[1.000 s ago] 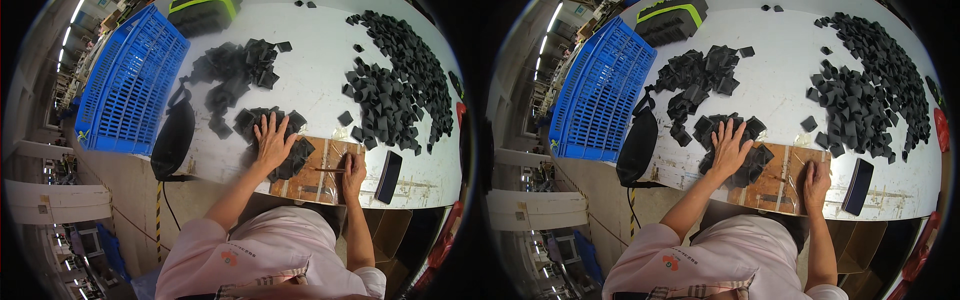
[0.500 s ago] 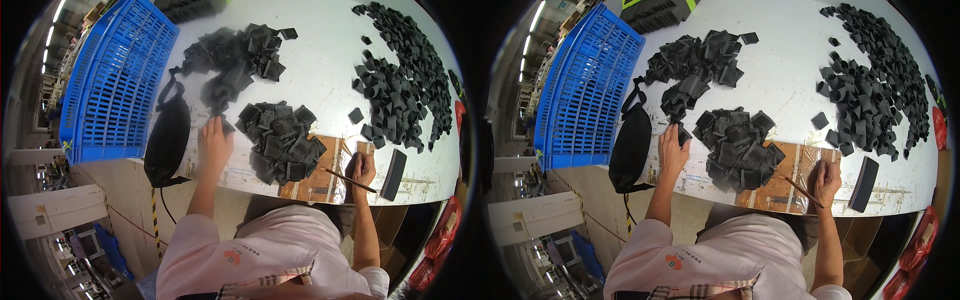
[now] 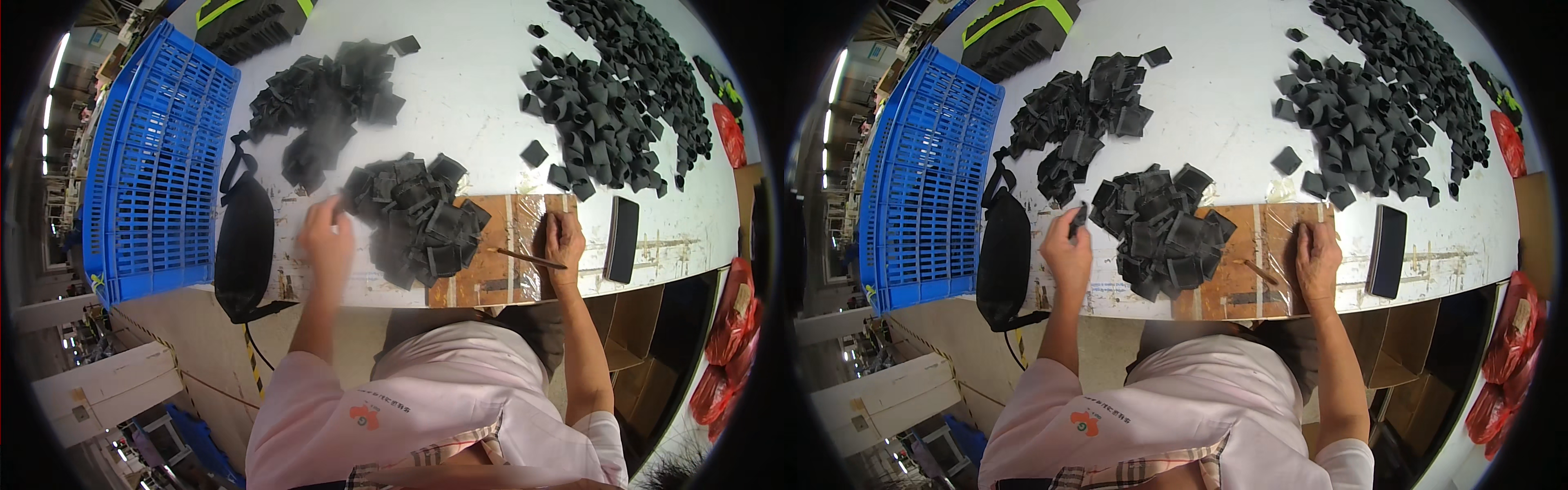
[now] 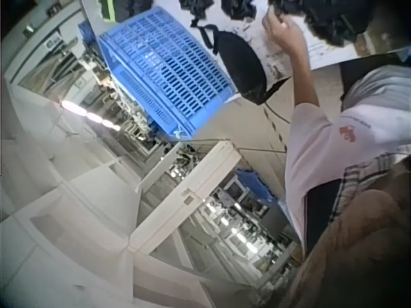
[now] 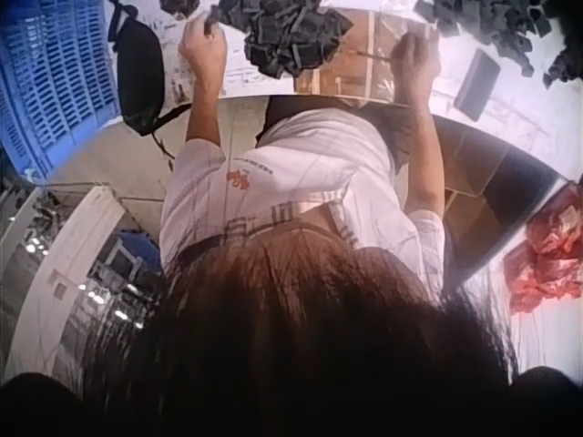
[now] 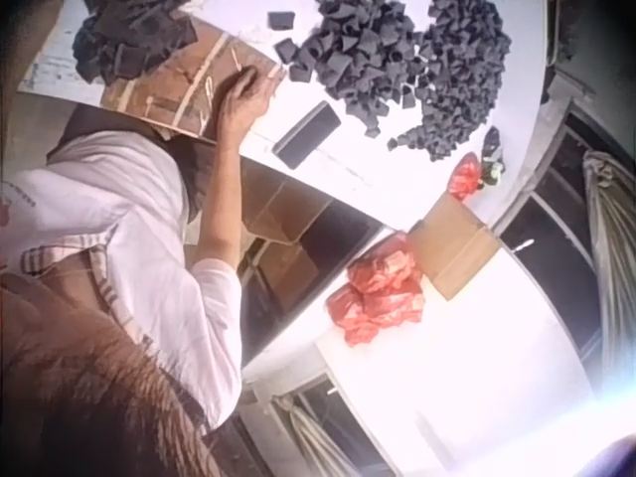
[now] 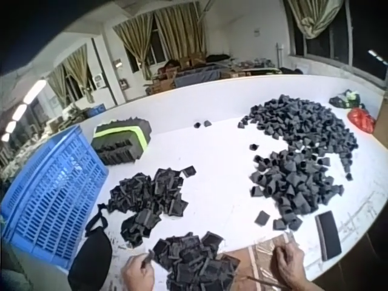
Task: The recorder is inspecting and assembling small black foam pieces, likely industrial components or protective padding, on a workbench.
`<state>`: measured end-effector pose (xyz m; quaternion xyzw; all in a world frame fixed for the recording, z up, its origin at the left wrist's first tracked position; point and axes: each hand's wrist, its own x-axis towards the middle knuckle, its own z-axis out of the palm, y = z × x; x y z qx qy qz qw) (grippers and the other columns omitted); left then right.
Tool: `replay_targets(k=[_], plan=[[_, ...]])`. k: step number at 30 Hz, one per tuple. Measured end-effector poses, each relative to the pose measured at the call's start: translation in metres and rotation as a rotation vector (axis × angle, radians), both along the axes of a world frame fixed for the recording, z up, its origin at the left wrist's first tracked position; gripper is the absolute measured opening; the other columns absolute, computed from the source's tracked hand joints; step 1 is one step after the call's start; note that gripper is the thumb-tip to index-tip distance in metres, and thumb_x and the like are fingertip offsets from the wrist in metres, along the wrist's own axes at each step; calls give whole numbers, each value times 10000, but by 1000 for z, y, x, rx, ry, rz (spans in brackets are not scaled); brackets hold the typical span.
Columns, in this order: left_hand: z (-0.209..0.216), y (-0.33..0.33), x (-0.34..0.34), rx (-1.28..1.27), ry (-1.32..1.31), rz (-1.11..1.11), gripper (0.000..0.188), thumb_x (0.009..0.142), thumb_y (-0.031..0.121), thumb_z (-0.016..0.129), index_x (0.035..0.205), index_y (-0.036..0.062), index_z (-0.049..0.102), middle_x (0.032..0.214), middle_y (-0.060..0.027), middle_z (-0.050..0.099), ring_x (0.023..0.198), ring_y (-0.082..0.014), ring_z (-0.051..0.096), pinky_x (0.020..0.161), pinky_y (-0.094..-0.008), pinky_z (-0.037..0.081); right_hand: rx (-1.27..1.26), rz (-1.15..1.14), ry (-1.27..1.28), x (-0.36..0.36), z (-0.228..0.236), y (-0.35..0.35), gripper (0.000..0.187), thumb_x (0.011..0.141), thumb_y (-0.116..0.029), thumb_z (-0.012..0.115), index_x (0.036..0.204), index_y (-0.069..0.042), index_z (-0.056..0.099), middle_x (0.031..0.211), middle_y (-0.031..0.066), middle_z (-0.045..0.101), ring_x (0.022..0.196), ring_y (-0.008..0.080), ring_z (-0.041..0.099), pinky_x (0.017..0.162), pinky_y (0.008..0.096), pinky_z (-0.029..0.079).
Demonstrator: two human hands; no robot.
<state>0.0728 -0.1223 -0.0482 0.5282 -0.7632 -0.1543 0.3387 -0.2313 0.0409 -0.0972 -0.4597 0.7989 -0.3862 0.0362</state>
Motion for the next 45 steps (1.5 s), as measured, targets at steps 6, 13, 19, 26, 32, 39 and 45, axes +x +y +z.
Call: replay_targets(k=[6,13,19,26,32,39,45], plan=[[0,57,-64,-37,-193,-325,421,678,-41,567,1095,-11,522,1070,-177,520,984,-343,490,845,-410,417,18,14,-54,5,8,-4,73,826,-77,550,833,-5,563,755,182,531,664,350,529,588,390,421],[8,68,-68,-176,-156,-226,283,682,-62,538,953,-11,606,1025,-153,549,958,-322,506,828,-378,423,-103,19,-157,-1,7,7,73,821,-69,557,819,4,551,731,158,527,642,314,520,580,362,423],[50,94,-70,718,436,-136,171,819,94,555,946,-8,608,729,-50,605,650,-87,543,601,-230,431,-314,404,-384,39,62,41,141,766,-74,624,837,29,559,757,104,549,636,197,537,565,285,432],[48,154,-89,1080,1088,-306,198,848,53,528,1016,-41,571,898,-87,608,791,-138,565,714,-260,456,-169,507,-1041,70,97,28,116,751,-21,640,858,6,604,771,58,544,640,127,522,549,242,423],[74,129,-83,971,925,-361,302,841,101,498,1073,-88,534,917,-128,609,858,-165,580,790,-256,446,-9,762,-435,33,112,19,96,752,4,581,848,-5,584,761,138,533,712,324,535,602,378,426],[95,109,-82,955,443,-572,101,780,-2,611,870,-47,616,749,-42,620,659,-51,557,604,-185,452,176,972,-238,33,139,10,145,726,3,569,869,-12,589,776,141,538,785,320,537,643,396,439],[85,114,-80,784,300,-582,48,751,-31,610,797,-21,619,689,-10,593,616,-39,534,528,-184,426,133,948,-176,48,133,12,179,710,-17,609,888,-20,592,788,131,543,757,312,535,635,393,445]])
